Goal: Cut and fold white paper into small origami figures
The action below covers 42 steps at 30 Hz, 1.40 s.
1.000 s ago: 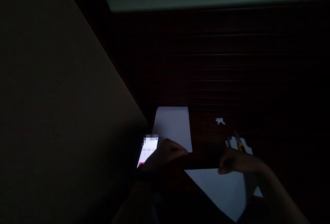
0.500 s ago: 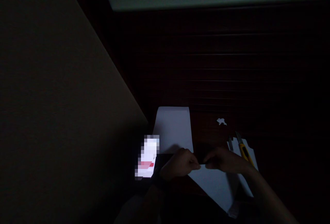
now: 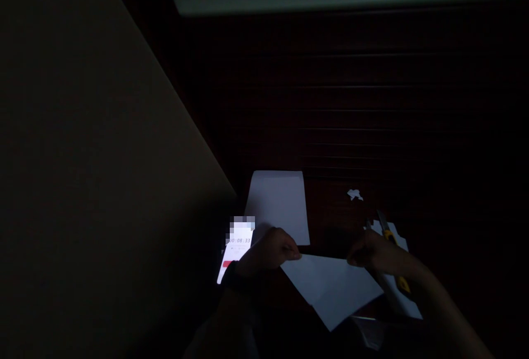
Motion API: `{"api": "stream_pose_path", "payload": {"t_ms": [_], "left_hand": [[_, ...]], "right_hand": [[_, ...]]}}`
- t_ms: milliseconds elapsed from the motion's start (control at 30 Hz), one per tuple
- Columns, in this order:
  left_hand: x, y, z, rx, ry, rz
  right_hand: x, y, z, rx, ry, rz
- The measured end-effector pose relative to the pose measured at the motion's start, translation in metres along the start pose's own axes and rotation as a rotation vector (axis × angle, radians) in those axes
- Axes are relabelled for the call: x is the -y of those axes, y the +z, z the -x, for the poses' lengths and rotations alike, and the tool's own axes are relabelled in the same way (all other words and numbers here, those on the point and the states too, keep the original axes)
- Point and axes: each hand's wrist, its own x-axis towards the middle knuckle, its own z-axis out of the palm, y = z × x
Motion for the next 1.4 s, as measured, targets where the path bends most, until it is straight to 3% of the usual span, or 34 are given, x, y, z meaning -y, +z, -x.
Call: {"api": "stream_pose_path", "payload": {"t_ms": [167, 333, 400, 467, 500, 567, 667, 700, 800, 933, 1100, 1267, 1400], "left_hand": [[0.013, -0.013, 0.005, -0.064, -0.013, -0.052], [0.004, -0.021, 0.006, -0.274, 0.005, -0.016], [-0.003, -0.022, 0.004, -0.391, 0.009, 0.046], [-0.009, -0.019, -0.001, -0.505, 0.007, 0.158], [-0.011, -0.015, -0.004, -0.551, 0.004, 0.237], [-0.014, -0.001, -0.013, -0.610, 0.016, 0.469], [-0.018, 0.025, -0.026, -0.505, 0.125, 0.811], [-0.019, 0.033, -0.030, -0.466, 0.160, 0.897], [-0.021, 0.052, -0.036, -0.335, 0.214, 1.038], [-0.024, 0.063, -0.033, -0.205, 0.219, 1.047], [-0.027, 0.057, -0.026, -0.138, 0.133, 0.990], [-0.022, 0.030, -0.029, -0.373, 0.057, 1.008], [-0.017, 0.015, -0.037, -0.448, -0.011, 0.894]], "right_hand": [[-0.021, -0.022, 0.018, -0.068, 0.031, -0.084], [-0.042, -0.033, 0.012, -0.495, 0.073, -0.216], [-0.040, -0.028, 0.004, -0.662, 0.114, -0.385], [-0.031, -0.017, -0.006, -0.744, 0.180, -0.639], [-0.025, -0.009, -0.010, -0.713, 0.221, -0.771], [-0.010, 0.008, -0.020, -0.508, 0.204, -1.054], [0.009, 0.030, -0.032, -0.255, 0.149, -1.332], [0.012, 0.035, -0.036, -0.241, 0.096, -1.375], [0.011, 0.037, -0.044, -0.382, -0.015, -1.389], [-0.002, 0.027, -0.049, -0.667, 0.025, -1.291], [-0.007, 0.018, -0.045, -0.714, -0.033, -1.215], [-0.004, 0.010, -0.033, -0.508, 0.027, -0.978], [-0.004, 0.002, -0.030, -0.393, 0.010, -0.846]]}}
